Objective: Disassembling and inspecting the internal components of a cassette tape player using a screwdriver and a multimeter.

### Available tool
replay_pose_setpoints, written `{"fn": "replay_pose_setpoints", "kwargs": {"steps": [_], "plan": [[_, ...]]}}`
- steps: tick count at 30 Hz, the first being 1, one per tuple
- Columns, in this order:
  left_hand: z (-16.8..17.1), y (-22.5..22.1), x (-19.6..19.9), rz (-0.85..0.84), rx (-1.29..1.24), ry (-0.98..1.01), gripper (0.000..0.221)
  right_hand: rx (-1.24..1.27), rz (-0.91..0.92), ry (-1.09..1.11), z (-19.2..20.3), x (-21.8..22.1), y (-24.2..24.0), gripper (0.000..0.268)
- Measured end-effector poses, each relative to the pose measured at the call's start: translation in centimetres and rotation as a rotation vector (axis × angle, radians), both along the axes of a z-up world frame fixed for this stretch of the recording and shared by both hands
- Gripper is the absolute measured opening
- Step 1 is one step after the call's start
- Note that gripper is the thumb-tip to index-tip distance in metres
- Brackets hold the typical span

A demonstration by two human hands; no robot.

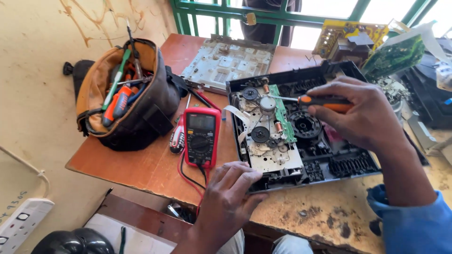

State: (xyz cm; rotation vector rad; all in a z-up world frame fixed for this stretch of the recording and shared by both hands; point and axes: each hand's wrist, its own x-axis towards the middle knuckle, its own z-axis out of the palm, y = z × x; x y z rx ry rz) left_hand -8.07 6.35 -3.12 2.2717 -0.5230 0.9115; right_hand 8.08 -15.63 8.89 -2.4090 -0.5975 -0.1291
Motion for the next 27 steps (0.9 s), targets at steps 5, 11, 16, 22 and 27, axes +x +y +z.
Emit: {"fn": "replay_pose_setpoints", "kwargs": {"steps": [5,11,16,22,27], "plan": [[-1.6,-2.1,1.1,0.004,-0.111,-0.008,0.033,0.116,0.132,-0.09,-1.4,2.0,-1.0,0.033],[1.5,-1.8,2.0,0.015,-0.117,-0.022,0.039,0.359,0.089,-0.192,-0.7,1.6,-2.4,0.026],[6.6,-0.9,5.1,-0.159,-0.232,0.044,0.02,0.428,0.193,-0.236,0.5,0.0,-3.0,0.029],[7.2,-2.9,12.1,-0.404,-0.166,0.331,0.019,0.174,0.15,-0.248,0.4,-0.3,-2.9,0.027],[6.0,-3.5,12.8,-0.519,-0.221,0.4,0.027,0.164,0.257,-0.146,0.5,-0.8,-2.5,0.028]]}}
